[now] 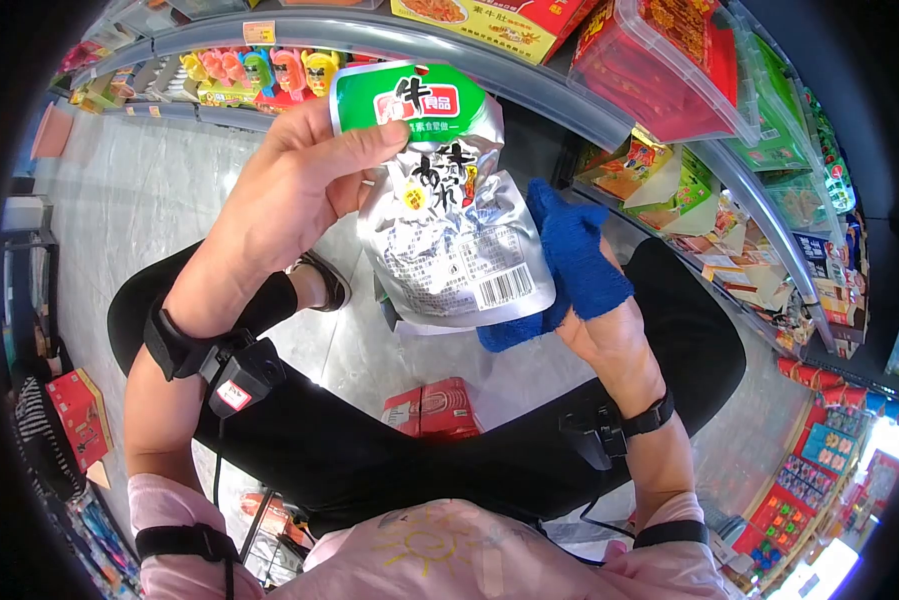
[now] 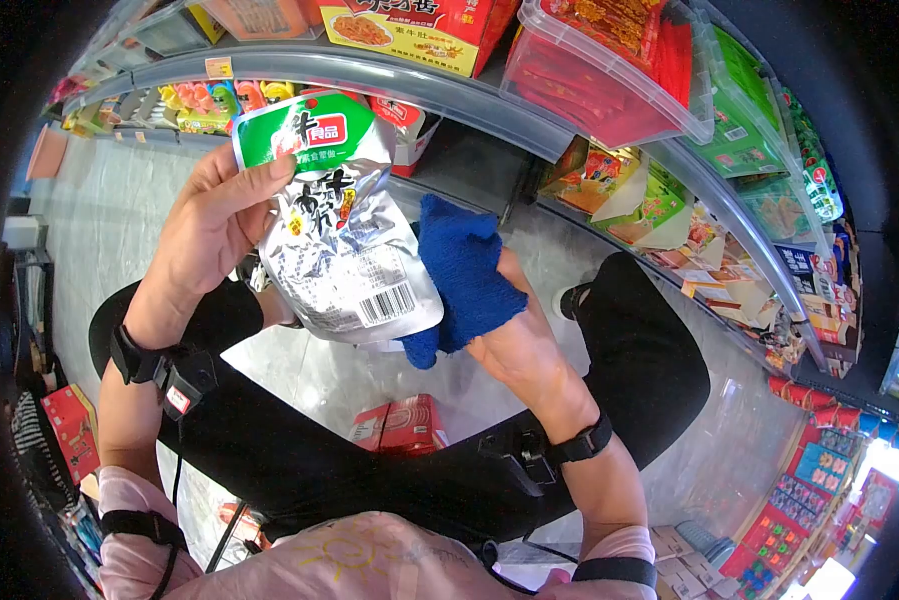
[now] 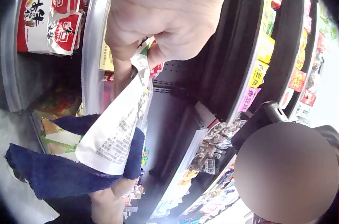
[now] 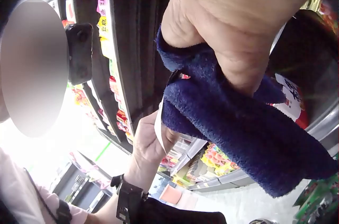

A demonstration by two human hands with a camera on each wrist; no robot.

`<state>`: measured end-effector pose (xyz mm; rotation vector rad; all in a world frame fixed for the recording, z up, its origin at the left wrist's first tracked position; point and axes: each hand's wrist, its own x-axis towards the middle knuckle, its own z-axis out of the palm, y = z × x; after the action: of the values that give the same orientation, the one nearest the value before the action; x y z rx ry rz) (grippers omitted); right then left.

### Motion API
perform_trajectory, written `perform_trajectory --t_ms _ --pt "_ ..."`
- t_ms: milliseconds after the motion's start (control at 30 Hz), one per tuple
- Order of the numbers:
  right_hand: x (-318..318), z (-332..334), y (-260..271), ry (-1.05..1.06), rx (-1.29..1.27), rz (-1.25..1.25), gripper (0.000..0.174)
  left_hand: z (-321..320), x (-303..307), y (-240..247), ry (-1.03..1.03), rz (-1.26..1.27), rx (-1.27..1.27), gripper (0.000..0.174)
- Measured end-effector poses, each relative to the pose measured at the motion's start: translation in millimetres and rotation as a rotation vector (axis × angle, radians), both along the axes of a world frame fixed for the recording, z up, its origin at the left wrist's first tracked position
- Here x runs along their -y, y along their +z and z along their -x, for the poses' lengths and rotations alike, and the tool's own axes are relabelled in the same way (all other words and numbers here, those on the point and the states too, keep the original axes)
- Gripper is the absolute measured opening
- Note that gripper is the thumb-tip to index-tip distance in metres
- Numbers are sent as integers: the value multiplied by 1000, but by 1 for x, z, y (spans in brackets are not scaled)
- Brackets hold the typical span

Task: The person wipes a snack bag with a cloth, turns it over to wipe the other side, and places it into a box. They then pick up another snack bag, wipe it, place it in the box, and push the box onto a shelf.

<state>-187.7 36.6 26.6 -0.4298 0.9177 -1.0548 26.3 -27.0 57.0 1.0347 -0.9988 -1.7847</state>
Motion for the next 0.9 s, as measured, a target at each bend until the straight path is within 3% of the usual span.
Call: perform_trajectory --t_ms 200,333,400,467,533,567,600,700,733,800,900 --pt "-1 8 2 144 325 75 43 -5 5 -2 14 45 -26 13" --pt "1 4 -2 72 411 68 47 -8 7 5 78 111 -87 14" --pt "-2 5 -8 67 588 6 50 -6 7 8 109 140 -123 16" --pt "-5 6 -13 61 572 -91 42 -6 8 9 198 155 -165 18" --pt "-14 10 -39 360 -480 333 40 0 6 6 203 141 -167 18" --pt "-21 13 -41 399 -741 584 39 1 4 3 207 127 -170 18" --pt "-23 14 -41 401 -741 584 39 1 1 -2 208 127 -170 18" --pt "-19 -4 -9 217 241 161 35 4 -6 -9 122 57 -74 22" --pt "-18 -8 -11 217 241 161 35 7 -6 -8 122 57 -74 22" --pt "-18 -13 -14 217 -287 508 39 9 -7 -6 135 68 -81 16" --pt "-19 -13 -15 211 -306 519 35 9 -7 -3 109 67 -51 17"
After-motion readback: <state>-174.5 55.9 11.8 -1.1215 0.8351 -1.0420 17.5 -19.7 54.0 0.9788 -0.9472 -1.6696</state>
